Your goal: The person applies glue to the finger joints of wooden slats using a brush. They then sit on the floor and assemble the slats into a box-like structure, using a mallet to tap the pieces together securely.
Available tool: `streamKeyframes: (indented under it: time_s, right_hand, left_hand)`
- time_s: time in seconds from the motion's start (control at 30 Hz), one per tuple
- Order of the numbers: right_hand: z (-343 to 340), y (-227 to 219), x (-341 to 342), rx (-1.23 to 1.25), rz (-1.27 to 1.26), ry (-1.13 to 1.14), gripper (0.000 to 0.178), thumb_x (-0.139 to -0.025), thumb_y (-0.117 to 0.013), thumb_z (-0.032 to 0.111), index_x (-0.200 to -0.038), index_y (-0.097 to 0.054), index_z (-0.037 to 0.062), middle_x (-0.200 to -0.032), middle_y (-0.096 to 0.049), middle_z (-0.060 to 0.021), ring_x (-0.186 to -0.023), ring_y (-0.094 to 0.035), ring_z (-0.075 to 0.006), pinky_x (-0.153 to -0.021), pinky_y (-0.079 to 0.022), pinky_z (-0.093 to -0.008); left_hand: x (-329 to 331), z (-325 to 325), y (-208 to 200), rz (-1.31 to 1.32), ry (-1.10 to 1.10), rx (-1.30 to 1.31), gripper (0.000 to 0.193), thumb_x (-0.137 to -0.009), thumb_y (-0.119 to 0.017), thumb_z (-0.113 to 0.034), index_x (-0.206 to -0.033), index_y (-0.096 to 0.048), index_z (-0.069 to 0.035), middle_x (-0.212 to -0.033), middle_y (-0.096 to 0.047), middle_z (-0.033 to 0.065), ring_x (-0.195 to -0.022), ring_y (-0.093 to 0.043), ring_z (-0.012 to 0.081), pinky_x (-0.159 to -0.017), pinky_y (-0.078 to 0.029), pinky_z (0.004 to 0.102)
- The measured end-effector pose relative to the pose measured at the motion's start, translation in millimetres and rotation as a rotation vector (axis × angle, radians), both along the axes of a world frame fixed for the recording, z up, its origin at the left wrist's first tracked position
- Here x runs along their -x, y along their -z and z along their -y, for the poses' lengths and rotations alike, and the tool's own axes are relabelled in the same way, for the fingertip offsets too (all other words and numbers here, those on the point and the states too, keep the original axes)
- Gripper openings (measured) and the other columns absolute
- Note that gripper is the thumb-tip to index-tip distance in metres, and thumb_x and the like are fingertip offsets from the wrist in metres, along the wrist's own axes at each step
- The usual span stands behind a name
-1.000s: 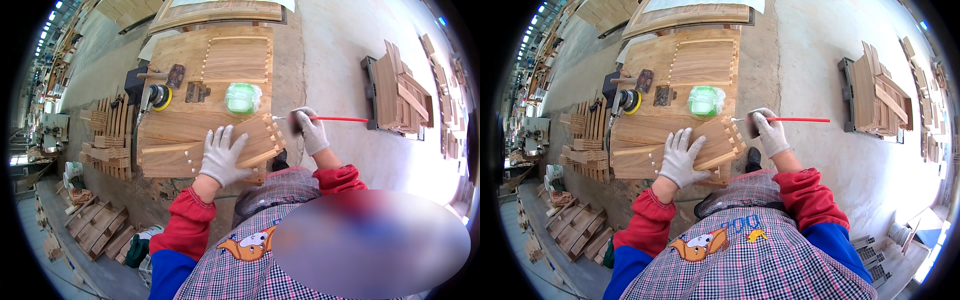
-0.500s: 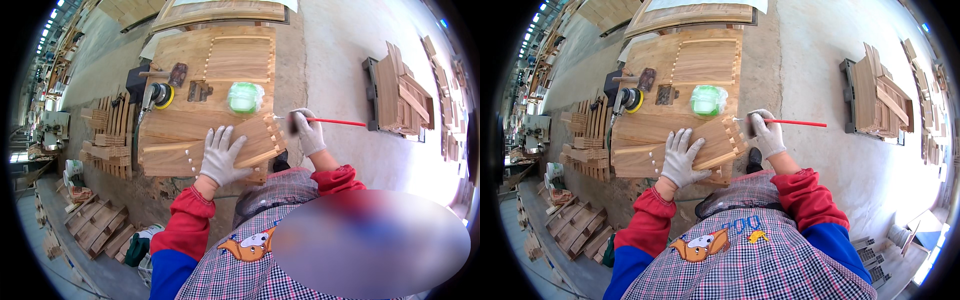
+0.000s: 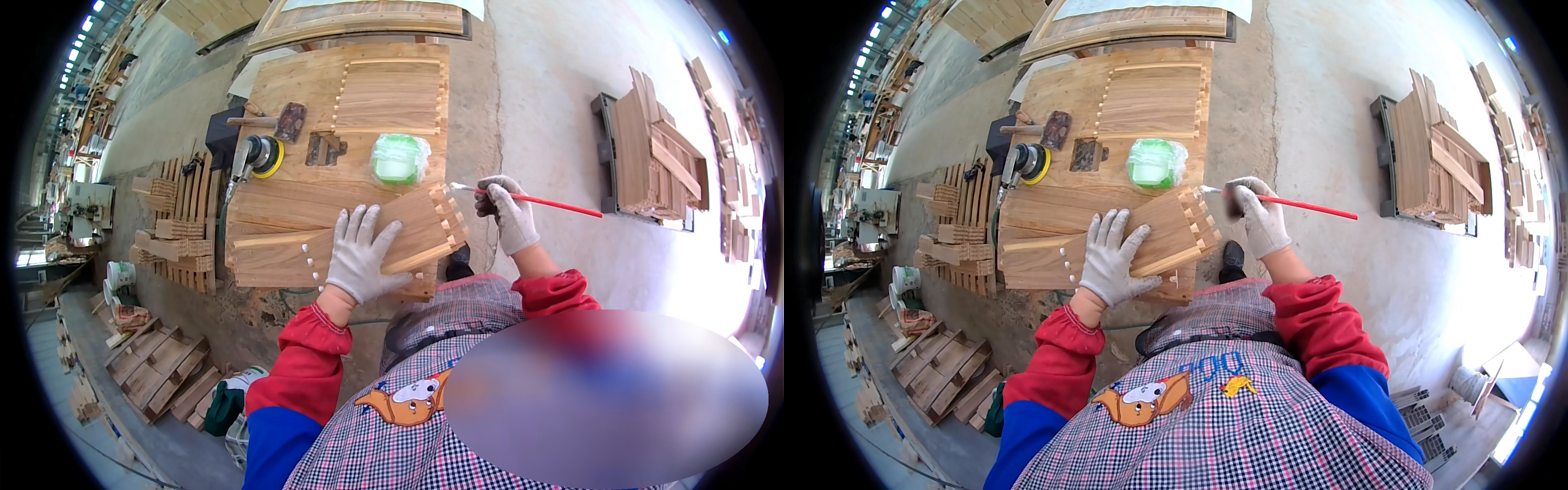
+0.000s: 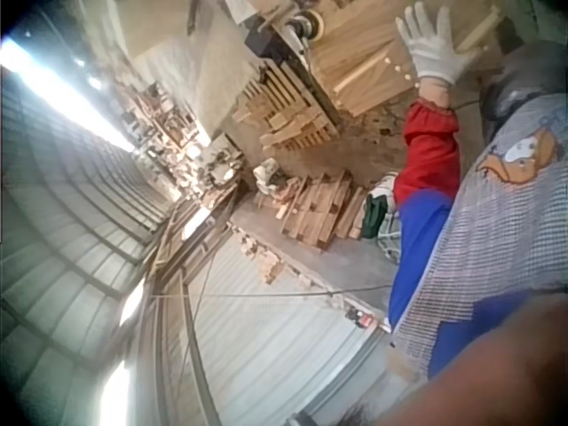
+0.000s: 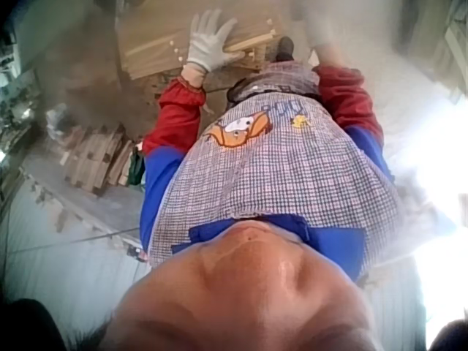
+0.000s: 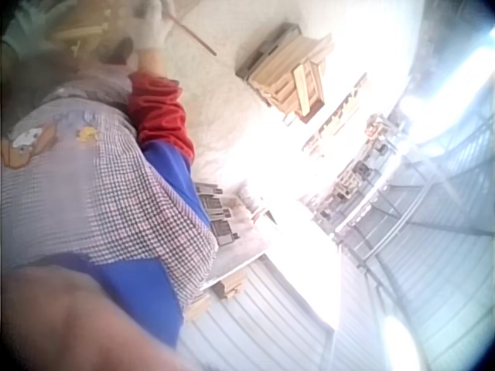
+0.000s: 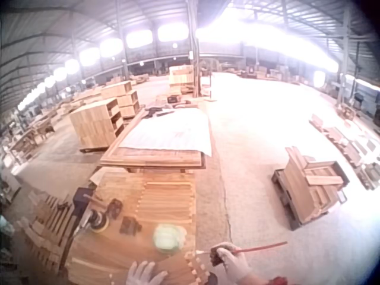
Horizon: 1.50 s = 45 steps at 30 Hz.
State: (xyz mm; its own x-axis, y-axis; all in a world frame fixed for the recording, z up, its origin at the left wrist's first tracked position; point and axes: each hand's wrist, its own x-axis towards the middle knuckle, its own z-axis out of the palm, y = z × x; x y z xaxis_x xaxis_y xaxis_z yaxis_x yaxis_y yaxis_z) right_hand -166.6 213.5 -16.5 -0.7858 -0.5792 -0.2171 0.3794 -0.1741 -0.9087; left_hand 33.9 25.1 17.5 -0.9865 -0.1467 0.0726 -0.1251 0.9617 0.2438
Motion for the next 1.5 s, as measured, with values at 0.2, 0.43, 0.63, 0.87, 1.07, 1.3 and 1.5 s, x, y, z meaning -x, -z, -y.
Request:
streamKeyframes:
  time_s: [0.2,0.43,0.63,0.87,1.07,1.3,1.5]
  right_hand:
    - [3,-5,-3,-0.04,0.099,-0.033,0.015,-0.089,-0.052,0.013,-0.094,-0.06,0.0012,-0.079,-0.058,-0.0009,-0.07,-0.051,-0.0073,-0.061,-0.044,-0.0222]
    - [2,-4,-3,-0.119,0.018,-0.103,0.014,-0.089,-0.053,0.013,-0.094,-0.059,0.0017,-0.076,-0.057,-0.0029,-0.067,-0.054,-0.0101,-0.061,-0.047,-0.0239]
    - [10,-7,-2,-0.023,0.043,-0.032,0.015,-0.089,-0.053,0.015,-0.095,-0.059,0.0018,-0.078,-0.058,-0.0035,-0.068,-0.054,-0.0103,-0.062,-0.048,-0.0249]
    - [1,3,2,-0.057,0.077,-0.085,0.016,-0.088,-0.054,0.014,-0.096,-0.059,0.0014,-0.08,-0.059,-0.0034,-0.07,-0.055,-0.0106,-0.065,-0.047,-0.0248]
    - [3,-4,3,-0.098,0.033,-0.08,0.015,-0.088,-0.054,0.013,-0.095,-0.06,0.0012,-0.079,-0.059,-0.0033,-0.069,-0.053,-0.0095,-0.062,-0.046,-0.0238]
    - [-1,-14,2,-0.086,0.026,-0.109,0.014,-0.087,-0.053,0.012,-0.094,-0.06,0.0013,-0.076,-0.058,-0.002,-0.066,-0.051,-0.0081,-0.059,-0.044,-0.0232]
    - [-3,-15,-7,-0.286,-0.271,-0.191,0.014,-0.087,-0.053,0.011,-0.086,-0.06,-0.0003,-0.071,-0.054,-0.0004,-0.064,-0.047,-0.0062,-0.057,-0.04,-0.0217]
  left_hand:
    - [1,0,0,-0.003,-0.003,-0.008,0.082,-0.057,-0.072,-0.057,-0.124,-0.052,-0.014,-0.132,-0.039,0.0219,-0.124,-0.033,0.0409,-0.106,-0.019,0.0548]
    - [1,-1,0,-0.015,-0.003,-0.007,0.081,-0.056,-0.073,-0.056,-0.122,-0.053,-0.014,-0.132,-0.039,0.0218,-0.124,-0.033,0.0406,-0.106,-0.019,0.0548]
    - [-1,0,1,-0.018,-0.004,-0.011,0.082,-0.055,-0.074,-0.055,-0.122,-0.053,-0.014,-0.132,-0.039,0.0219,-0.124,-0.034,0.0407,-0.106,-0.019,0.0548]
    - [1,-1,1,-0.018,-0.005,-0.009,0.082,-0.055,-0.074,-0.055,-0.123,-0.053,-0.014,-0.132,-0.04,0.0219,-0.124,-0.034,0.0407,-0.106,-0.019,0.0546]
    - [1,-1,0,-0.012,-0.008,-0.002,0.082,-0.055,-0.073,-0.055,-0.123,-0.053,-0.014,-0.132,-0.04,0.0218,-0.124,-0.034,0.0406,-0.106,-0.019,0.0543]
    - [1,-1,0,-0.014,-0.007,-0.002,0.081,-0.056,-0.072,-0.056,-0.122,-0.053,-0.015,-0.132,-0.039,0.0215,-0.124,-0.034,0.0403,-0.106,-0.019,0.054]
    - [1,-1,0,-0.011,-0.007,0.003,0.081,-0.055,-0.073,-0.056,-0.122,-0.053,-0.014,-0.132,-0.039,0.0217,-0.124,-0.034,0.0402,-0.106,-0.019,0.0537]
